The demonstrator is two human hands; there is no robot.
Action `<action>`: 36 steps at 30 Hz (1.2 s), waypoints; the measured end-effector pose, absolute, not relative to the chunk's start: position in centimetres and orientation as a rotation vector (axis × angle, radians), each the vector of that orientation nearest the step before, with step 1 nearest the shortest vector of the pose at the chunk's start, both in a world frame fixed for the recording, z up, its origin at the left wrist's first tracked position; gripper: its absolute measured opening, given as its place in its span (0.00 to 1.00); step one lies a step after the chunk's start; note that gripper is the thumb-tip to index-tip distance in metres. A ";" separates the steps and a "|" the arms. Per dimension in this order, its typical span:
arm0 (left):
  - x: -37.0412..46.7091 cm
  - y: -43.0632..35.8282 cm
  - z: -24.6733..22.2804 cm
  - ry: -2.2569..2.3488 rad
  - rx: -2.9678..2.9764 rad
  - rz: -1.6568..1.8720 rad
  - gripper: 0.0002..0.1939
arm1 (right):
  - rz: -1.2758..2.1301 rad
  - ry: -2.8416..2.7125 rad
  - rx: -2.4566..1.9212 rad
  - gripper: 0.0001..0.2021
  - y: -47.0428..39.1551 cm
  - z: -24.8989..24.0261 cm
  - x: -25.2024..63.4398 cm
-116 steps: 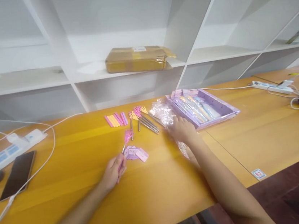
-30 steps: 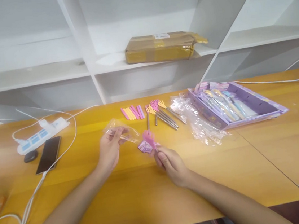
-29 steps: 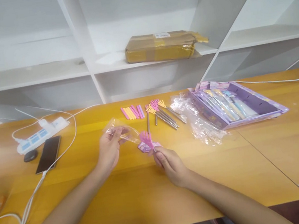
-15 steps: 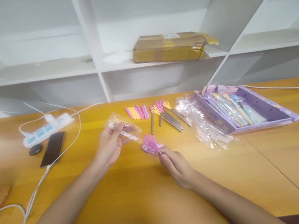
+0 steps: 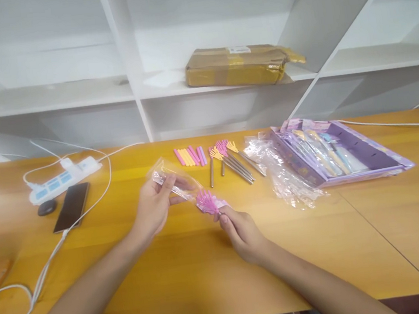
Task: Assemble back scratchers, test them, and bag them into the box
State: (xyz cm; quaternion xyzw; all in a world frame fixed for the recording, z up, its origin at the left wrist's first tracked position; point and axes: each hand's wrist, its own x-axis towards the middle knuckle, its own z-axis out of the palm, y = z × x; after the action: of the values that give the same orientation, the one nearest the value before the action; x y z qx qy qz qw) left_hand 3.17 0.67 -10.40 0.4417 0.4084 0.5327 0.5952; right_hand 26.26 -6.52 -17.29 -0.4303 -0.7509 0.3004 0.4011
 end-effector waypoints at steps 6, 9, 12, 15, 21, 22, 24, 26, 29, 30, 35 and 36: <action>3.1 0.9 -10.1 0.972 1.004 1.229 0.22 | 0.782 -1.905 -1.093 0.15 -6.0 -17.3 26.6; 3.4 0.7 -10.1 0.955 0.965 1.214 0.21 | 0.844 -1.946 -1.041 0.15 -5.8 -17.2 26.8; 3.7 0.5 -10.4 0.954 0.928 1.194 0.21 | 0.906 -1.938 -1.011 0.18 -5.6 -17.0 26.8; 3.9 0.4 -10.7 0.950 0.920 1.160 0.21 | 0.990 -1.911 -0.984 0.22 -5.5 -16.6 26.8; 4.1 0.1 -11.4 0.941 0.996 1.078 0.20 | 1.130 -1.761 -1.040 0.26 -5.3 -16.4 26.6; 4.1 0.1 -11.6 0.940 1.020 1.081 0.20 | 1.149 -1.732 -1.046 0.26 -5.2 -16.4 26.6; 4.2 0.2 -11.9 0.939 1.067 1.078 0.18 | 1.190 -1.697 -1.041 0.25 -5.1 -16.3 26.5; 4.2 0.3 -12.2 0.938 1.091 1.041 0.17 | 1.225 -1.677 -1.028 0.24 -5.0 -16.3 26.5; 4.2 0.3 -12.6 0.947 1.107 0.960 0.18 | 1.270 -1.650 -1.029 0.24 -4.9 -16.5 26.5; 4.2 0.4 -12.6 0.960 1.123 0.939 0.19 | 1.277 -1.644 -1.035 0.24 -4.9 -16.6 26.6; 4.8 -0.2 -12.9 0.958 1.255 0.759 0.19 | 1.233 -1.628 -1.077 0.26 -4.6 -17.0 26.9; 5.0 -0.4 -13.1 0.953 1.264 0.727 0.18 | 1.227 -1.624 -1.085 0.26 -4.6 -17.0 27.0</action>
State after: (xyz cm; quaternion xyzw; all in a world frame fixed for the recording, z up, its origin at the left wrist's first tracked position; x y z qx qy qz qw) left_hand 5.00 -0.36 -13.11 0.5550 0.4184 0.3195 0.6441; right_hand 26.97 -4.63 -16.98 -0.4300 -0.6435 0.4863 0.4056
